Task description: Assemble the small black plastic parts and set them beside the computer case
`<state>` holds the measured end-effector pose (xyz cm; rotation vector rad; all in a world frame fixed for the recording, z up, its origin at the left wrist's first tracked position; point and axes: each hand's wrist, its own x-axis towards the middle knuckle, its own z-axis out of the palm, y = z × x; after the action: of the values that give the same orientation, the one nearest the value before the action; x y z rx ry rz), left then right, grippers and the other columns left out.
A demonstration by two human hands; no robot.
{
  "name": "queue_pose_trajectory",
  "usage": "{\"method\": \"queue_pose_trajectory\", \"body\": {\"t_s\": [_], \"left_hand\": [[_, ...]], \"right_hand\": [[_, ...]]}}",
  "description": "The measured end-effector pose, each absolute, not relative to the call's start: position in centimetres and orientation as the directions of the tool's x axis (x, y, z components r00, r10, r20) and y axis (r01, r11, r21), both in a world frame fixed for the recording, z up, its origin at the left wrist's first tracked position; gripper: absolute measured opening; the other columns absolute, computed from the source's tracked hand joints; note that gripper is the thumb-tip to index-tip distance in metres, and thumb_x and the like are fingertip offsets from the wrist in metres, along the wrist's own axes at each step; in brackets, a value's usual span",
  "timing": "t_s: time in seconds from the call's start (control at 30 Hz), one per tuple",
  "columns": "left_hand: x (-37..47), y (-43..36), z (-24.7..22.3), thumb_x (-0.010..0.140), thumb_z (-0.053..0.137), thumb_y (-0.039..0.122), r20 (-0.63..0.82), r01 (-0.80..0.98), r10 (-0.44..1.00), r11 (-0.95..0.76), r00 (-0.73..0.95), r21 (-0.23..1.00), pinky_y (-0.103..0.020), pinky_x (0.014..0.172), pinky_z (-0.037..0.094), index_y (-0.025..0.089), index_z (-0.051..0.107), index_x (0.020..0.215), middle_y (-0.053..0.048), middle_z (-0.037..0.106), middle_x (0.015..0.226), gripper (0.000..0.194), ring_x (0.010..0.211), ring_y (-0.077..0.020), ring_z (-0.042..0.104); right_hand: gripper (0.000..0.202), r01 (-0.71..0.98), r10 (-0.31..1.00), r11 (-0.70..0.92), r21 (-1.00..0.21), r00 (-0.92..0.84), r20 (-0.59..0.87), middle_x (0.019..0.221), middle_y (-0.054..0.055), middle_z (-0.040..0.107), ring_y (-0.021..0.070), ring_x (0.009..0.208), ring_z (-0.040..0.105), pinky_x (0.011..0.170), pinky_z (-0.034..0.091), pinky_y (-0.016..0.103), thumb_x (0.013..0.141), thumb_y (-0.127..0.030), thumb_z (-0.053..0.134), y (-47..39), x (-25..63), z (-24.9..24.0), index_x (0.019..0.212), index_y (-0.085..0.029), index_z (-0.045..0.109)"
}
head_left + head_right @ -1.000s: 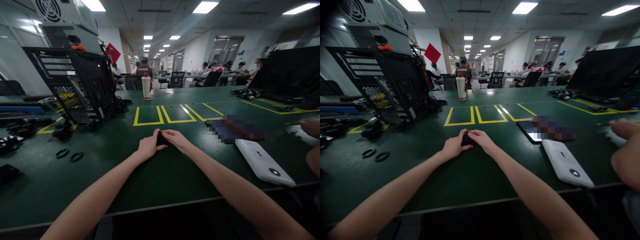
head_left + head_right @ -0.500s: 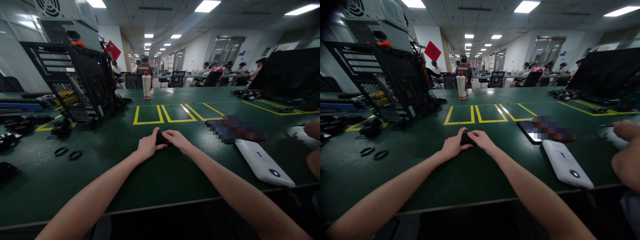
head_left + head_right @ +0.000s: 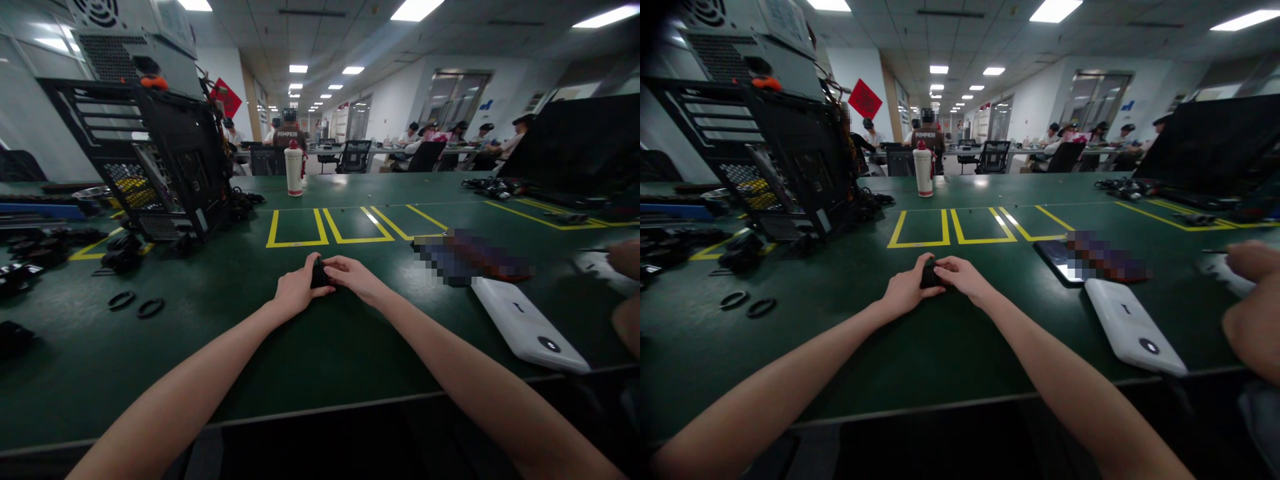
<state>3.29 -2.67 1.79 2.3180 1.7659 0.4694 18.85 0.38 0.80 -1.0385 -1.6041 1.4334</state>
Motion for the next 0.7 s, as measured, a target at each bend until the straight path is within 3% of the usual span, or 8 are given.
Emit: {"method": "queue_pose_trajectory", "body": {"t_s": [0.13,0.2,0.33,0.53,0.7], "left_hand": [[3.3,-2.7,1.9,0.069,0.048,0.057,0.128,0.905,0.964,-0.263,0.233,0.336,-0.035,0.071,0.047,0.028,0.016,0.126,-0.007,0.059,0.103,0.071,0.088,-0.0261,0.060],[3.3,-2.7,1.8,0.069,0.048,0.058,0.129,0.907,0.965,-0.258,0.228,0.332,-0.036,0.071,0.047,0.028,0.016,0.125,-0.008,0.060,0.102,0.071,0.087,-0.0263,0.060],[3.2,-2.6,1.7,0.069,0.048,0.058,0.144,0.901,0.960,-0.274,0.239,0.336,-0.038,0.070,0.047,0.028,0.016,0.125,-0.008,0.061,0.101,0.072,0.086,-0.0275,0.061],[3.4,-2.8,2.0,0.069,0.049,0.058,0.122,0.904,0.964,-0.264,0.236,0.336,-0.036,0.072,0.046,0.028,0.017,0.125,-0.008,0.060,0.104,0.071,0.090,-0.0270,0.060],[3.6,-3.1,2.4,0.069,0.049,0.056,0.089,0.921,0.975,-0.220,0.202,0.323,-0.036,0.075,0.045,0.026,0.016,0.126,-0.009,0.059,0.105,0.072,0.091,-0.0266,0.059]], "right_hand": [[0.034,0.008,0.905,-0.033,-0.999,-0.424,-0.033,0.103,0.006,0.055,0.0152,0.095,0.052,0.086,0.042,0.032,0.067,-0.019,0.062,-0.2,18.9,1.7,0.099,-0.018,0.054],[0.032,-0.014,0.918,-0.083,-0.996,-0.389,-0.071,0.101,0.006,0.055,0.0153,0.093,0.053,0.084,0.043,0.032,0.070,-0.026,0.060,-0.1,18.7,1.4,0.101,-0.018,0.053],[0.028,0.084,0.932,-0.023,-0.996,-0.359,-0.052,0.091,0.006,0.058,0.0158,0.085,0.054,0.081,0.044,0.034,0.074,-0.039,0.052,0.5,18.5,0.4,0.092,-0.017,0.058],[0.032,-0.019,0.898,0.018,-1.000,-0.439,0.025,0.097,0.004,0.057,0.0144,0.093,0.053,0.087,0.041,0.032,0.064,-0.018,0.064,0.1,19.0,1.3,0.096,-0.018,0.056],[0.027,0.047,0.938,-0.030,-0.998,-0.344,-0.045,0.090,0.005,0.058,0.0142,0.084,0.054,0.082,0.043,0.034,0.074,-0.034,0.054,0.3,18.5,0.9,0.093,-0.016,0.057]]}}
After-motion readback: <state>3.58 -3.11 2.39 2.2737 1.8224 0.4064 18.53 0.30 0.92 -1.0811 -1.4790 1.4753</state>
